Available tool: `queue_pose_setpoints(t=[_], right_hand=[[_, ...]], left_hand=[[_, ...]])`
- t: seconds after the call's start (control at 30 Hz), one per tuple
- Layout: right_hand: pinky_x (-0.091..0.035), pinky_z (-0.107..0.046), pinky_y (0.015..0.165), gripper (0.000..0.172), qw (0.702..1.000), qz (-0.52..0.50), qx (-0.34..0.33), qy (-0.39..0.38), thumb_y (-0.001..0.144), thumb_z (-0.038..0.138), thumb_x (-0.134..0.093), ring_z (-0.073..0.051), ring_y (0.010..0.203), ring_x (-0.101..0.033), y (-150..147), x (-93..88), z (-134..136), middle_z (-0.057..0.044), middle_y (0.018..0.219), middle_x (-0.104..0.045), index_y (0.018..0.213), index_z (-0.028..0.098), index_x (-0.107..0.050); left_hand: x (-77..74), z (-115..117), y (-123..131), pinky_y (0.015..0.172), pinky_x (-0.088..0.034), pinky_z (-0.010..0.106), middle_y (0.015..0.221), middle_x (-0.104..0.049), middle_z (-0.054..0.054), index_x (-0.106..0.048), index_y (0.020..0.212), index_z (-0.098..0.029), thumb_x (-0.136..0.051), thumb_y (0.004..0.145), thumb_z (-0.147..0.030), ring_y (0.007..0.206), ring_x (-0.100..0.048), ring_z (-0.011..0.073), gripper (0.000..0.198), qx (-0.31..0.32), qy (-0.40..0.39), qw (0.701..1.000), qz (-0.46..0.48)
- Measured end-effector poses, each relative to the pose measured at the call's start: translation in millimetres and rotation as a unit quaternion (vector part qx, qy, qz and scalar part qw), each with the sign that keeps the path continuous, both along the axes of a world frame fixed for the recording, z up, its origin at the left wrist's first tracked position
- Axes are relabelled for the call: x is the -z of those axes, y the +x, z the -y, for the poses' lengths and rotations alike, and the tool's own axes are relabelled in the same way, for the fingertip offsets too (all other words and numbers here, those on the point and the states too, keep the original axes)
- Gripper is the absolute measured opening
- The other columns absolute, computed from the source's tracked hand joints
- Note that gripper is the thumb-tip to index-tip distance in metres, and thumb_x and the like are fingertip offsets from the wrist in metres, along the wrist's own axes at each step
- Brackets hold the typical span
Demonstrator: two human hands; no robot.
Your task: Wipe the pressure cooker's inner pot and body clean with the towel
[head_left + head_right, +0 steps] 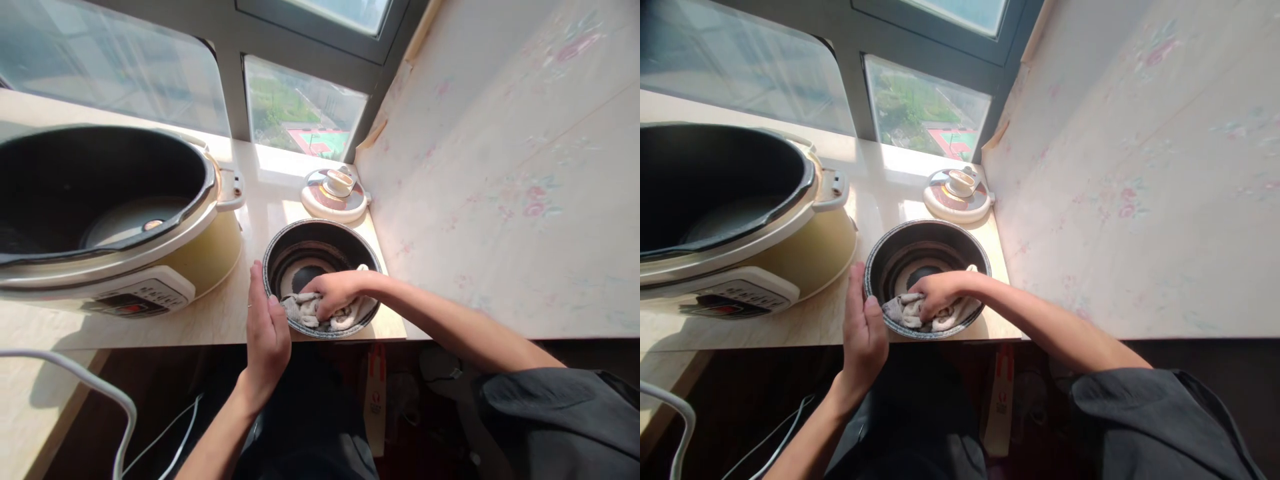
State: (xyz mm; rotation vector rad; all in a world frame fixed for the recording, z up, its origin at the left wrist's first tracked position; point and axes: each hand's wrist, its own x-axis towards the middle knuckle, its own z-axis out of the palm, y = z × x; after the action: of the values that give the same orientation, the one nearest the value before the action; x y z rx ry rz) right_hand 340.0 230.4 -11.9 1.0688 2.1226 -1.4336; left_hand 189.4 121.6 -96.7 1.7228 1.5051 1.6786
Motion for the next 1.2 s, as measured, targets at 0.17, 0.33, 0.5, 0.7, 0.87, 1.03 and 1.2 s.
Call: queue_pose_setpoints(t=[0.17, 0.33, 0.5, 0.7, 0.87, 1.03, 1.2], right_hand=[[-0.04, -0.027, 0.058, 0.037, 0.957, 0.16, -0.166, 0.173, 0.064, 0.01, -0.072, -0.02, 0.07, -0.065, 3, -10.2, -4, -0.004, 0.081, -0.073, 0.098, 0.022, -0.079], [-0.045, -0.033, 0.064, 0.039, 0.906, 0.231, -0.141, 0.325, 0.08, 0.01, -0.061, -0.032, 0.093, -0.069, 8, -13.2, -4, -0.014, 0.112, -0.071, 0.112, 0.022, -0.078], [-0.05, -0.036, 0.075, 0.048, 0.87, 0.132, -0.017, 0.474, 0.091, 0.013, -0.047, -0.03, 0.102, -0.065, 13, -4.0, -18, -0.014, 0.121, -0.063, 0.134, 0.025, -0.066], [-0.045, -0.036, 0.102, 0.061, 0.892, -0.129, 0.088, 0.425, 0.076, 0.012, -0.058, -0.026, 0.121, -0.059, 2, 7.5, -16, -0.011, 0.136, -0.06, 0.136, 0.02, -0.061], [-0.048, -0.027, 0.085, 0.035, 0.925, -0.229, 0.181, 0.243, 0.073, 0.019, -0.062, -0.019, 0.095, -0.064, -11, 13.9, 10, -0.003, 0.102, -0.071, 0.107, 0.016, -0.07], [-0.048, -0.026, 0.078, 0.031, 0.962, -0.167, 0.149, 0.157, 0.07, 0.019, -0.065, -0.018, 0.088, -0.064, 7, -6.4, 27, -0.001, 0.094, -0.07, 0.1, 0.015, -0.072], [-0.052, -0.032, 0.089, 0.042, 0.889, -0.297, 0.274, 0.215, 0.066, 0.017, -0.069, -0.022, 0.101, -0.067, 52, -42.9, 42, -0.006, 0.11, -0.073, 0.108, 0.016, -0.074]], left_hand=[[-1.7, -2, 0, 0.124, -0.028, 0.035, 0.163, -0.037, 0.013, -0.027, 0.163, -0.022, -0.035, 0.105, -0.016, 0.15, -0.035, 0.0205, 0.059, -0.015, -0.001, 1.0, 0.0], [0.6, -1, -4, 0.123, -0.031, 0.034, 0.163, -0.036, 0.011, -0.026, 0.163, -0.024, -0.038, 0.104, -0.016, 0.151, -0.035, 0.0197, 0.061, -0.007, -0.008, 1.0, -0.014], [1.6, -2, -5, 0.122, -0.034, 0.035, 0.161, -0.041, 0.012, -0.03, 0.162, -0.021, -0.038, 0.104, -0.017, 0.149, -0.038, 0.0192, 0.059, -0.009, -0.015, 1.0, -0.016], [9.7, -4, -6, 0.122, -0.032, 0.033, 0.162, -0.039, 0.011, -0.029, 0.162, -0.024, -0.038, 0.103, -0.013, 0.15, -0.035, 0.0163, 0.061, -0.013, 0.006, 0.999, -0.034], [8.5, -3, -4, 0.123, -0.031, 0.036, 0.162, -0.037, 0.012, -0.032, 0.161, -0.022, -0.038, 0.103, -0.014, 0.151, -0.034, 0.0189, 0.059, -0.009, -0.012, 1.0, -0.026], [4.9, -3, -5, 0.124, -0.03, 0.041, 0.164, -0.034, 0.013, -0.036, 0.159, -0.02, -0.038, 0.103, -0.018, 0.152, -0.032, 0.023, 0.056, -0.007, -0.041, 0.999, -0.02], [4.0, -4, -7, 0.124, -0.031, 0.043, 0.161, -0.039, 0.014, -0.046, 0.152, -0.019, -0.039, 0.103, -0.021, 0.15, -0.036, 0.0232, 0.05, -0.001, -0.043, 0.999, -0.005]])
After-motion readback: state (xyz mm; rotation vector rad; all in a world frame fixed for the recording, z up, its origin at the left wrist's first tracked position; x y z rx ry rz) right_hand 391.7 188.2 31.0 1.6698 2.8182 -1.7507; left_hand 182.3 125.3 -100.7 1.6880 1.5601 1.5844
